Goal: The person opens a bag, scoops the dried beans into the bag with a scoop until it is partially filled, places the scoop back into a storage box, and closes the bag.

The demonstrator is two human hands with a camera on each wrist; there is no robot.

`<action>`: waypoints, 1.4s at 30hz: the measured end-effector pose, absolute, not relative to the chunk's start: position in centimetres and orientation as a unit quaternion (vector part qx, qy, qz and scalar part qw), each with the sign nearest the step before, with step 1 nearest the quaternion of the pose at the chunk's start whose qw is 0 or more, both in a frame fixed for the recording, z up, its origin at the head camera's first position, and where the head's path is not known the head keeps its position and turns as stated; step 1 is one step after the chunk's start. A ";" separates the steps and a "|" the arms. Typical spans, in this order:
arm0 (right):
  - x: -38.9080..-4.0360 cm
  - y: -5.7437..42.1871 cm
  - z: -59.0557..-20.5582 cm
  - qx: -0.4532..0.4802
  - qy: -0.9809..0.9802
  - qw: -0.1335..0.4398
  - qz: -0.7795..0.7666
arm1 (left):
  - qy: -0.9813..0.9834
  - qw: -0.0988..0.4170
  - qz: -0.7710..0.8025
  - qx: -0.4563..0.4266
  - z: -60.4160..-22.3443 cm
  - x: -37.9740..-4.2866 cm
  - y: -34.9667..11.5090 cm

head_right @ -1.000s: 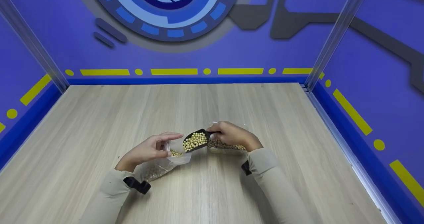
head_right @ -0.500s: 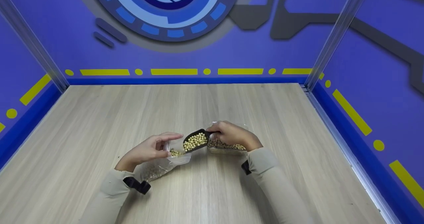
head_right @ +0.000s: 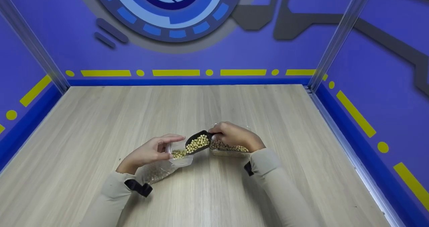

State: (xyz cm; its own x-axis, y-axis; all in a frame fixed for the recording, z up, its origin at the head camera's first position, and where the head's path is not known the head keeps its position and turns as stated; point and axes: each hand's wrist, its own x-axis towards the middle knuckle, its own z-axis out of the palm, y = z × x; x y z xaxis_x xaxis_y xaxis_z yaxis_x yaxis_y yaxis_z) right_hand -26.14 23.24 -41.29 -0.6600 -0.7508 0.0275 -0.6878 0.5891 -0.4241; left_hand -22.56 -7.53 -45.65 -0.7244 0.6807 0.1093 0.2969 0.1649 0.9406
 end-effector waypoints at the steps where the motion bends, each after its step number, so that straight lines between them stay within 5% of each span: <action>1: -26.1 23.2 -41.2 -0.405 0.888 0.078 -0.202 | 0.743 0.172 0.556 0.329 -45.7 -22.6 -7.5; 42: -26.1 22.6 -40.0 -0.410 0.893 0.073 -0.168 | 0.737 0.174 0.563 0.330 -45.9 -22.7 -7.5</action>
State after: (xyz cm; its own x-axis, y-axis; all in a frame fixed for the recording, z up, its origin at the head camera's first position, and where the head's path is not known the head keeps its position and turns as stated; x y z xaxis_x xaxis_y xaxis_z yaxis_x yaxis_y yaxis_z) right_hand -26.11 22.64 -40.01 -0.6525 -0.7578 0.0083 -0.7088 0.6064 -0.3604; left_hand -22.74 -7.46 -45.88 -0.7210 0.6834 0.1147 0.2907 0.1481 0.9453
